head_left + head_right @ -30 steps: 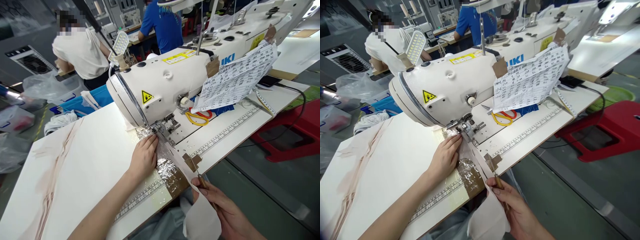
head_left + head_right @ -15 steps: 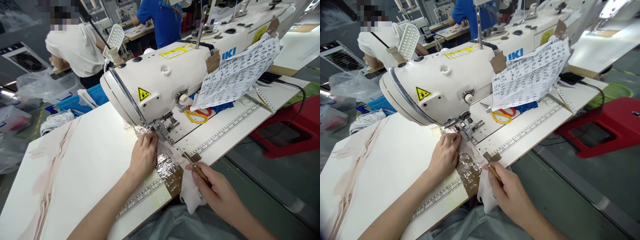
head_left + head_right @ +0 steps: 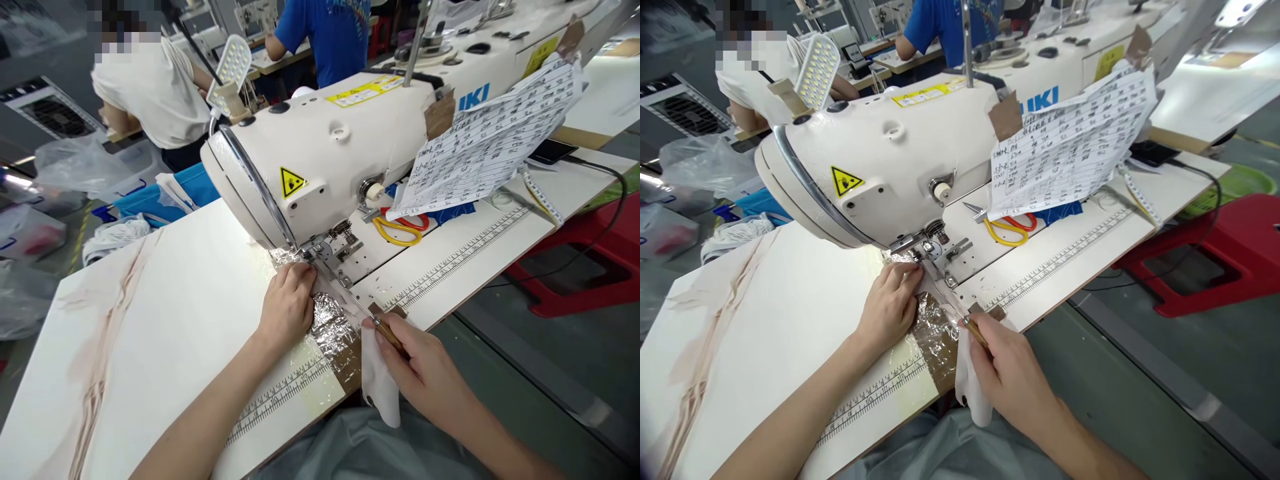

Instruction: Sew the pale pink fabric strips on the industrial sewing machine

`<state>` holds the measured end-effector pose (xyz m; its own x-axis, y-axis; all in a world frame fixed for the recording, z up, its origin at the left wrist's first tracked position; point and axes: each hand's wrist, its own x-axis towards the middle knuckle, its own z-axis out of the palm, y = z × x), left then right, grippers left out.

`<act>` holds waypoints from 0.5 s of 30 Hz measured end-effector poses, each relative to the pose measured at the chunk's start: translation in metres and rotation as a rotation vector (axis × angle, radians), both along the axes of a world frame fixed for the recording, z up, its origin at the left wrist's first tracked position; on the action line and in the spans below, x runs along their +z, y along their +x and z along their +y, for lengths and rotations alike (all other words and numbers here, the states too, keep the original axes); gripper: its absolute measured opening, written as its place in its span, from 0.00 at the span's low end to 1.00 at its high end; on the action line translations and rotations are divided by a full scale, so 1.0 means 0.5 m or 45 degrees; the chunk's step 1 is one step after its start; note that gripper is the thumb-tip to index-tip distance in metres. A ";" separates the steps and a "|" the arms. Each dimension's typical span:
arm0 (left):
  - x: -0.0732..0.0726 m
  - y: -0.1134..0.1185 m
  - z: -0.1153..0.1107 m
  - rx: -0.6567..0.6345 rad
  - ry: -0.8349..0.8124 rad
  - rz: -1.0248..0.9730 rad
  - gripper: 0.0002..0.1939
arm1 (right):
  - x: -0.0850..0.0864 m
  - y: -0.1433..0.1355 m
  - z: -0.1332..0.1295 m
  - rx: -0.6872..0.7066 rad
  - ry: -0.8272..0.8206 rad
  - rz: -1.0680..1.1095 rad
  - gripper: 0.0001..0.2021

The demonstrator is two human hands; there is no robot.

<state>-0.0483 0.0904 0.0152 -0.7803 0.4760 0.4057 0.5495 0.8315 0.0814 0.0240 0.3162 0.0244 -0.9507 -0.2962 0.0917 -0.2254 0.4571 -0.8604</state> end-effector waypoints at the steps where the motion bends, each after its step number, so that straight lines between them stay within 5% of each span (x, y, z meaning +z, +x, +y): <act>1: 0.000 0.000 0.000 0.022 -0.009 -0.001 0.20 | 0.000 -0.003 -0.003 0.005 0.007 0.022 0.11; 9: 0.000 0.000 -0.005 -0.124 0.101 0.073 0.16 | -0.007 -0.019 -0.014 0.015 0.064 0.117 0.11; 15: -0.005 -0.004 -0.010 -0.069 0.070 0.043 0.18 | -0.014 -0.035 -0.022 0.010 0.081 0.161 0.11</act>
<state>-0.0503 0.0853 0.0125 -0.7395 0.4933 0.4581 0.5966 0.7954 0.1065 0.0064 0.3053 0.0175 -0.9306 -0.3122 0.1912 -0.3336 0.5077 -0.7943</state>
